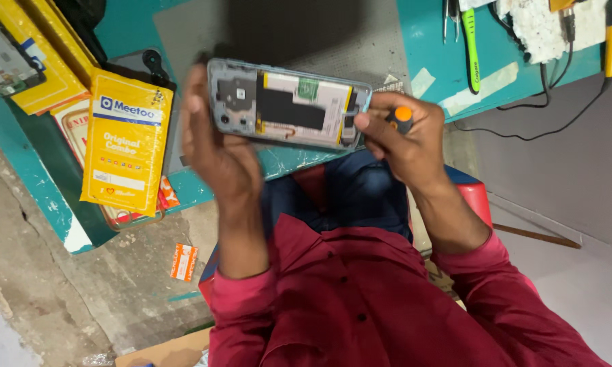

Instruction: The person uses a screwdriver to remove screws from a disassembled smartphone placed on a workbench. They handle a yellow box and other small items on the table while working on the phone.

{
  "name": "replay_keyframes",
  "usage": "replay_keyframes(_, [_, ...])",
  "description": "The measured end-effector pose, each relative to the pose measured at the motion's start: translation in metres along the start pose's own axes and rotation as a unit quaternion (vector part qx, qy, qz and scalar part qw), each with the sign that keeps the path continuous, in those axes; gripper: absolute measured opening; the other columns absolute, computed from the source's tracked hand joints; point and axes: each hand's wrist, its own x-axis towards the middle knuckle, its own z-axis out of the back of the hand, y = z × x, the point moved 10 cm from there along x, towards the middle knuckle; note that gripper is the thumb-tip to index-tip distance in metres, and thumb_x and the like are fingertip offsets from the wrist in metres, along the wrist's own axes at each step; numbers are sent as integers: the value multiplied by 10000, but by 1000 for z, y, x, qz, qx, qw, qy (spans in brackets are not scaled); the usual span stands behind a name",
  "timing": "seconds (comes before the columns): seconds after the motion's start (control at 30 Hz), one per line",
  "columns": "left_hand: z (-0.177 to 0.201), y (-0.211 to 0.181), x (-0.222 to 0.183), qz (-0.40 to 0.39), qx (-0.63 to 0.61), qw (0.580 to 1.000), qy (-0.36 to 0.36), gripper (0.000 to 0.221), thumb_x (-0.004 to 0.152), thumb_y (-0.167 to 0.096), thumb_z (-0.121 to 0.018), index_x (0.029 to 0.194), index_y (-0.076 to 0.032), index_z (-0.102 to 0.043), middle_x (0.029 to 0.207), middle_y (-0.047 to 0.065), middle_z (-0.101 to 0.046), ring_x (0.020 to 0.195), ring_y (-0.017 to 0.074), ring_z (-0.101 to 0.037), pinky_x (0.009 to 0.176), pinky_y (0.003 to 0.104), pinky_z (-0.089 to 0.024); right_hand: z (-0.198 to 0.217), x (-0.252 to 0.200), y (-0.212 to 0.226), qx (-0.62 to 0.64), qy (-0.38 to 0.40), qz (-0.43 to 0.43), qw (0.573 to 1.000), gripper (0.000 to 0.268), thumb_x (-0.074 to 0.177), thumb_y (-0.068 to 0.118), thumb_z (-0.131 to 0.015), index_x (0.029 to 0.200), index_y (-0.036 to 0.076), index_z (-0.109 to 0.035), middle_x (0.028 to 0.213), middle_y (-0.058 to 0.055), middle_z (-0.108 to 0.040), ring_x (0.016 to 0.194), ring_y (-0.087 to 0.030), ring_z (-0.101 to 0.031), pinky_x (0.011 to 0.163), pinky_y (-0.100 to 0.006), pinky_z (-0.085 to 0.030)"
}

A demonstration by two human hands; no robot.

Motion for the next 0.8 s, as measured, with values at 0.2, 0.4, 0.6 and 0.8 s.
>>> replay_keyframes(0.2, [-11, -122, -41, -286, 639, 714, 34, 435, 1122, -202, -752, 1457, -32, -531, 1496, 171, -541, 1370, 330, -544, 1175, 459, -466, 22, 25, 11, -42, -26, -24, 998, 125, 969, -32, -740, 1076, -93, -717, 808, -75, -683, 540, -68, -492, 470, -215, -338])
replay_keyframes(0.4, [33, -125, -26, -193, 855, 474, 85, 857, 920, -450, -852, 1521, 12, -452, 1576, 261, -385, 1451, 434, -349, 1172, 578, -304, 36, 46, 15, -103, -34, -44, 993, 90, 967, -32, -741, 1044, -78, -731, 761, -59, -668, 517, -58, -483, 457, -206, -333])
replay_keyframes(0.6, [63, -105, -12, -151, 875, 447, 110, 1014, 869, -559, -912, 1532, 32, -424, 1565, 265, -396, 1457, 436, -391, 1141, 592, -310, 39, 59, 21, -162, -33, -43, 985, 86, 963, -8, -762, 1009, -68, -720, 731, -43, -653, 525, -60, -510, 453, -218, -334])
replay_keyframes(0.8, [70, -112, -2, -133, 856, 488, 101, 1023, 869, -466, -935, 1588, -3, -373, 1552, 212, -457, 1480, 385, -417, 1141, 559, -324, 35, 64, 29, -322, -17, 7, 947, 151, 995, 71, -810, 1020, -47, -719, 702, -15, -616, 563, -41, -526, 477, -223, -378])
